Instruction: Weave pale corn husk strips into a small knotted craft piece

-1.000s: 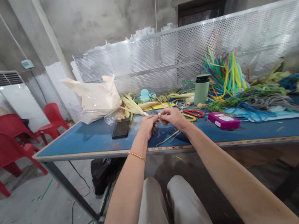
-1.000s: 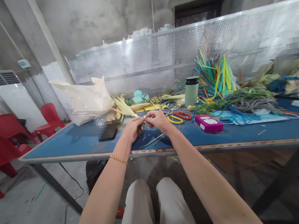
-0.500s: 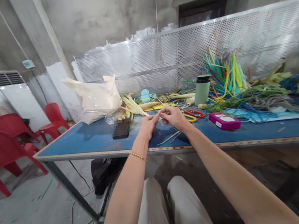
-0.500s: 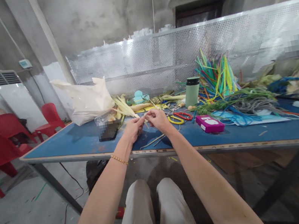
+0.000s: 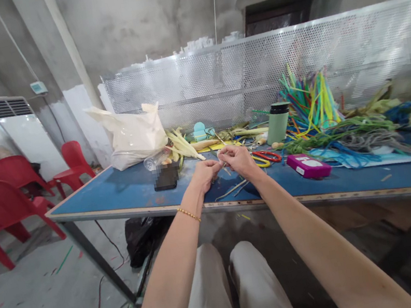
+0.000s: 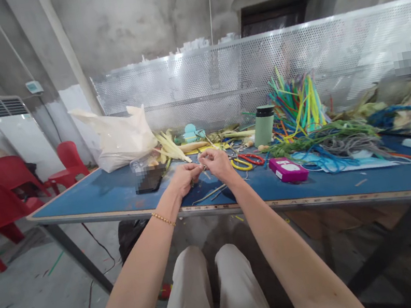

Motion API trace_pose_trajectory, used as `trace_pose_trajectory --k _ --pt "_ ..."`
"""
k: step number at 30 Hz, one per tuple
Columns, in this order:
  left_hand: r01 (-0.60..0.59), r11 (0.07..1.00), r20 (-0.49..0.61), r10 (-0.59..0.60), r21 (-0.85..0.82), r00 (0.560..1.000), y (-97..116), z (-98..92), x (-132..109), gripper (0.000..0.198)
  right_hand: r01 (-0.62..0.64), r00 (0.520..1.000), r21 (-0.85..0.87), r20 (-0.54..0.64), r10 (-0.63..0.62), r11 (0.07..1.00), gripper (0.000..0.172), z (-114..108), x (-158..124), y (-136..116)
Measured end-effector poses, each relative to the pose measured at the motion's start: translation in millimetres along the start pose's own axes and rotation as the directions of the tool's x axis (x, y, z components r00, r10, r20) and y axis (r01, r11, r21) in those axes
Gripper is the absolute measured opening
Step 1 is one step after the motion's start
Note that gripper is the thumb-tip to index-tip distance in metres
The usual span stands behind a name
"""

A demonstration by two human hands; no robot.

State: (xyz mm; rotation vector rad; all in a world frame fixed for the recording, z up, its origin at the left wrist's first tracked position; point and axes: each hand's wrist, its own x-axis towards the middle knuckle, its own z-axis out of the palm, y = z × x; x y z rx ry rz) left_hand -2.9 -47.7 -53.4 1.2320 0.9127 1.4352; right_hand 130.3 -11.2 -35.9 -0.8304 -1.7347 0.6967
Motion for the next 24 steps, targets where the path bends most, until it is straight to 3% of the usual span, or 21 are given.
trace_pose_trajectory --k 4,9,18,24 --pt "0.009 1.0 -0.012 -0.009 -0.014 1.0 0 -0.3 1 0.036 -0.021 1.0 0.029 -0.005 0.021 0.999 0.027 -1 0 -2" --pt "-0.061 0.996 -0.106 0.054 -0.06 0.993 -1 -2.0 5 0.029 -0.118 0.993 -0.021 0.002 0.118 0.993 0.038 -1 0 0" --pt "-0.012 1.0 -0.04 0.011 -0.029 0.999 -3 -6.5 7 0.025 0.063 0.997 -0.093 0.059 -0.057 0.994 0.032 -2 2 8" --pt "-0.013 0.999 -0.015 0.012 -0.035 1.0 1 -3.5 3 0.029 0.058 0.997 -0.168 -0.034 -0.064 0.984 0.035 -3 4 11"
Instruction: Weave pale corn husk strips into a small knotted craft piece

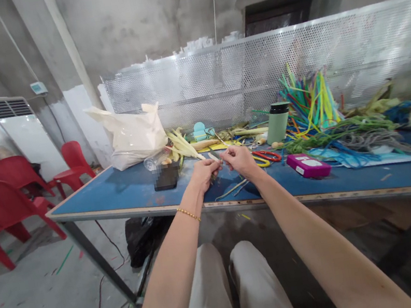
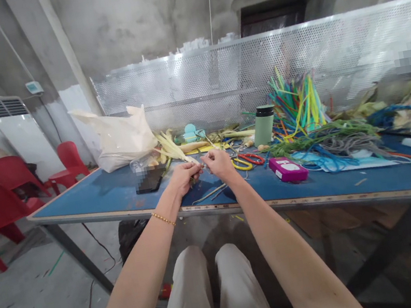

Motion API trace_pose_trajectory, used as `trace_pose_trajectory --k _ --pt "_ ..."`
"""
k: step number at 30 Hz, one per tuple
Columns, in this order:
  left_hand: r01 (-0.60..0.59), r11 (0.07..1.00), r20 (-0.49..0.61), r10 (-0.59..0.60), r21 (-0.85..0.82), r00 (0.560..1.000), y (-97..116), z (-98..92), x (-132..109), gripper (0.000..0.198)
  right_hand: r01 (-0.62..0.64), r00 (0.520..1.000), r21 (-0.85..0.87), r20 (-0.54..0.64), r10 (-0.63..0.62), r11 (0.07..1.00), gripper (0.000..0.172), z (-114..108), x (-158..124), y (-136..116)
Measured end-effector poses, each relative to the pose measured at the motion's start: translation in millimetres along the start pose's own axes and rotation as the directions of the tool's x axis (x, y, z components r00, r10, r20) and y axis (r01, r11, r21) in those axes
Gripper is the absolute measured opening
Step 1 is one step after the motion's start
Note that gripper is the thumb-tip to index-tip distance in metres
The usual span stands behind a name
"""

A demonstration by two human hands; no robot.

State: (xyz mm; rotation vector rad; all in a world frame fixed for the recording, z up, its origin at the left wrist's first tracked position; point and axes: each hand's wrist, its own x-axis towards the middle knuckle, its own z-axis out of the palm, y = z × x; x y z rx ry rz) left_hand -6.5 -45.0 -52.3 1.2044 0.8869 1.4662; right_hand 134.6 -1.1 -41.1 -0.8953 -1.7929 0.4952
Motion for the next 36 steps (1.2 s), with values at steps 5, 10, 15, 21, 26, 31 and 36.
trace_pose_trajectory --k 5,10,15,21,26,31,36 --pt "-0.009 1.0 -0.002 0.009 -0.005 1.0 0 1.4 0 0.03 -0.001 1.0 -0.034 -0.03 0.0 0.999 0.037 0 1 3" --pt "-0.024 0.999 -0.033 0.023 -0.025 0.999 -1 -0.3 1 0.028 -0.058 0.998 0.03 -0.031 0.059 0.998 0.042 -1 1 -1" --pt "-0.029 0.995 -0.119 0.017 -0.099 0.993 -1 -1.9 3 0.026 -0.192 0.971 0.13 0.168 0.17 0.973 0.044 -1 -4 -9" --pt "0.03 0.98 -0.057 -0.042 -0.198 0.997 1 1.0 3 0.036 -0.164 0.969 0.199 0.214 0.12 0.966 0.033 -1 -7 -12" --pt "-0.024 0.989 -0.025 0.02 -0.147 0.999 0 -0.3 2 0.039 -0.201 0.963 0.224 0.226 0.149 0.954 0.027 -1 -7 -11" --pt "-0.025 0.993 -0.072 0.017 -0.118 0.997 -1 -1.7 3 0.035 -0.208 0.961 0.232 0.232 0.153 0.95 0.021 0 -8 -13" --pt "0.002 0.993 -0.08 -0.012 -0.121 0.997 0 0.5 3 0.035 -0.205 0.965 0.171 0.201 0.169 0.964 0.018 2 -8 -13"
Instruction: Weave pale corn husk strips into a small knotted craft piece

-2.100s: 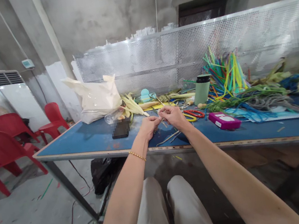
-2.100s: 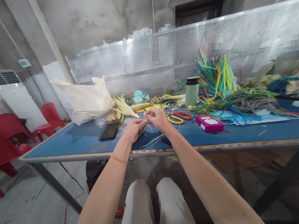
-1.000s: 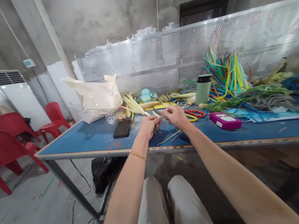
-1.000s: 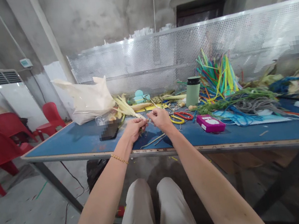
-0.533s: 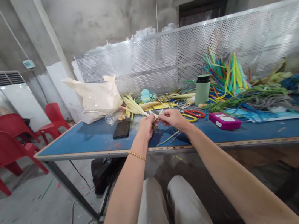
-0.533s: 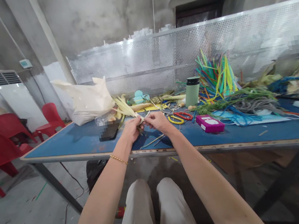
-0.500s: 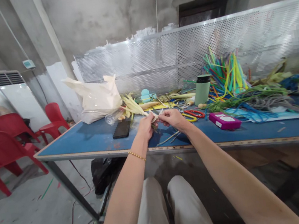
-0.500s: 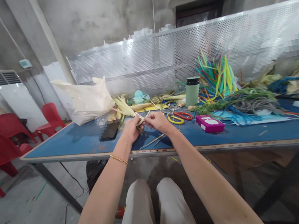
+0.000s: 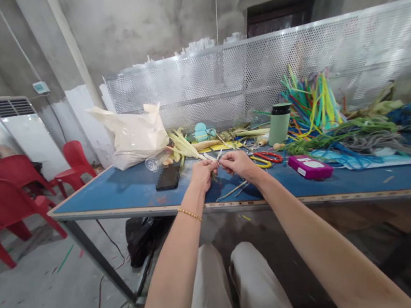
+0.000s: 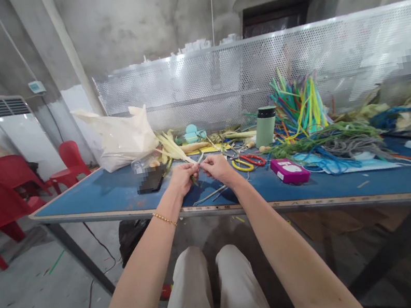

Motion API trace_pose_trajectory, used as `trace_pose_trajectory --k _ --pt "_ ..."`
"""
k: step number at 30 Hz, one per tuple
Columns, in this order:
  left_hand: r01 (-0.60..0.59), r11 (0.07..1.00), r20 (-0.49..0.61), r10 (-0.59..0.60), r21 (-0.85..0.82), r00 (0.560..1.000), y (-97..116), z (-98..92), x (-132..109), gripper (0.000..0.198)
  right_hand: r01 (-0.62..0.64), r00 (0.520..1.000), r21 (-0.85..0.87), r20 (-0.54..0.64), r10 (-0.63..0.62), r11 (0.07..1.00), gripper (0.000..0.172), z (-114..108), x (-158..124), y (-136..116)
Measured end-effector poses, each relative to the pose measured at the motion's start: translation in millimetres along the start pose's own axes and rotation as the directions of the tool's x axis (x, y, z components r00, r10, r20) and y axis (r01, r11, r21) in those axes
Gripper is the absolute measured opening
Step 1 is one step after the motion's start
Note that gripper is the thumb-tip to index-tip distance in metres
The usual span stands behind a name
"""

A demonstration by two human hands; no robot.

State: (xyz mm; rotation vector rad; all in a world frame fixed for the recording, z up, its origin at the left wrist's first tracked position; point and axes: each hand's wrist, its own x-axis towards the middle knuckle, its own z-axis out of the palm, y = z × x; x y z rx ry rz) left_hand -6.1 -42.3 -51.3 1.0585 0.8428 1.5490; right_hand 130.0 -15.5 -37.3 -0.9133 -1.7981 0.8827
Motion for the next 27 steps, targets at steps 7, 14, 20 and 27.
trace_pose_trajectory --k 7,14,20,27 --pt "0.051 0.998 -0.058 -0.052 -0.022 0.997 2.6 0.5 -0.7 0.034 -0.013 0.999 -0.043 -0.038 0.011 0.999 0.017 -0.9 0.7 0.8" --pt "0.039 0.999 -0.05 -0.041 -0.025 0.998 -0.1 -2.3 1.3 0.031 -0.008 0.998 -0.042 -0.057 0.006 0.999 0.018 -3.4 -0.4 0.6" --pt "0.023 0.996 0.079 -0.016 -0.081 0.997 -0.2 -4.1 3.0 0.013 -0.003 1.0 0.045 -0.017 0.004 0.999 0.025 -5.5 1.1 0.4" --pt "-0.048 0.998 0.053 0.05 -0.033 0.997 -2.5 -1.4 1.1 0.02 0.04 0.998 0.115 -0.042 -0.036 0.993 0.037 -1.5 3.1 3.8"
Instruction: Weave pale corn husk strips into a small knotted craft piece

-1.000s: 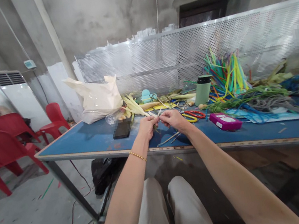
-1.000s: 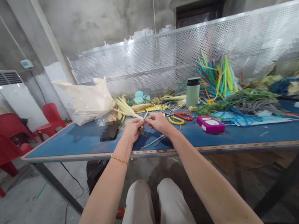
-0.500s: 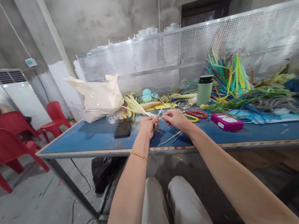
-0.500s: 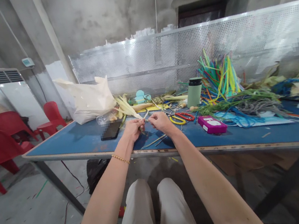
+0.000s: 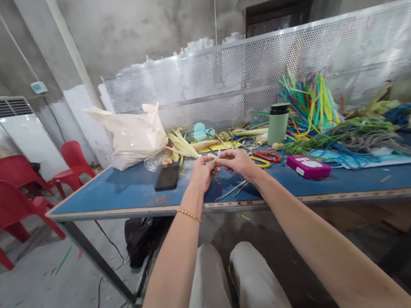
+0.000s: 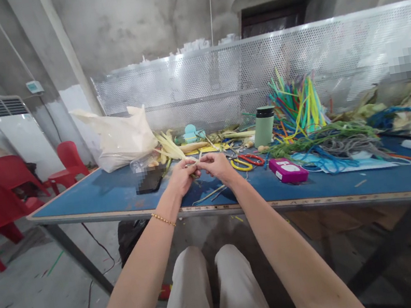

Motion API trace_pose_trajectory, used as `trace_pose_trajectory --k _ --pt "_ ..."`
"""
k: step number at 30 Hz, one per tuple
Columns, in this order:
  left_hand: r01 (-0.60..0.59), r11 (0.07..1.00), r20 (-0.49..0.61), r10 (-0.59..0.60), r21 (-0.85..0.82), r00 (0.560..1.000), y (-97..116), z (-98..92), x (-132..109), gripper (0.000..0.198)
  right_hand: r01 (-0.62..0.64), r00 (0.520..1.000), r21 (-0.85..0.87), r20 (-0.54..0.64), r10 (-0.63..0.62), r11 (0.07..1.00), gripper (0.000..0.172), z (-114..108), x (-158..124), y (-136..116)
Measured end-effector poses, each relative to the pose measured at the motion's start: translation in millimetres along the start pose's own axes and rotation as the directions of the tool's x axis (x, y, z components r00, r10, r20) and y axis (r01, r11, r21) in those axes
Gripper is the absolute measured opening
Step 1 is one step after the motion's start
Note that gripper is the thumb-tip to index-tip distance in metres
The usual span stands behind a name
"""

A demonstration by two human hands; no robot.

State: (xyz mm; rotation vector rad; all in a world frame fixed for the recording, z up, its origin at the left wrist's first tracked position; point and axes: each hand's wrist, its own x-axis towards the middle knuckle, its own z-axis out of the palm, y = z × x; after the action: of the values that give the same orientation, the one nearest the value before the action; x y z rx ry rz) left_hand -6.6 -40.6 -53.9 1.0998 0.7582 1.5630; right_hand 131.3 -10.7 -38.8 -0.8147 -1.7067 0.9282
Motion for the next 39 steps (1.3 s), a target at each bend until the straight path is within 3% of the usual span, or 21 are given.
trace_pose_trajectory --k 4,9,15,22,39 --pt "-0.096 0.957 -0.072 0.12 0.272 0.99 -2 -0.8 2 0.011 0.035 0.999 0.008 -0.04 -0.034 0.999 0.042 1 1 1" --pt "-0.267 0.786 -0.065 0.363 0.558 0.93 -4 -4.7 7 0.005 0.013 1.0 0.062 0.001 -0.013 0.998 0.048 2 2 1" --pt "-0.284 0.809 -0.041 0.354 0.515 0.934 -3 -1.7 4 0.009 0.032 0.998 0.11 0.043 -0.037 0.993 0.049 3 4 1" --pt "-0.296 0.718 -0.032 0.405 0.63 0.914 4 2.7 -2 0.02 0.027 0.998 0.168 0.047 -0.036 0.985 0.043 4 5 2" --pt "-0.287 0.722 -0.028 0.391 0.63 0.92 6 3.0 -5 0.019 -0.026 1.0 0.269 0.014 0.023 0.963 0.039 3 3 -2"
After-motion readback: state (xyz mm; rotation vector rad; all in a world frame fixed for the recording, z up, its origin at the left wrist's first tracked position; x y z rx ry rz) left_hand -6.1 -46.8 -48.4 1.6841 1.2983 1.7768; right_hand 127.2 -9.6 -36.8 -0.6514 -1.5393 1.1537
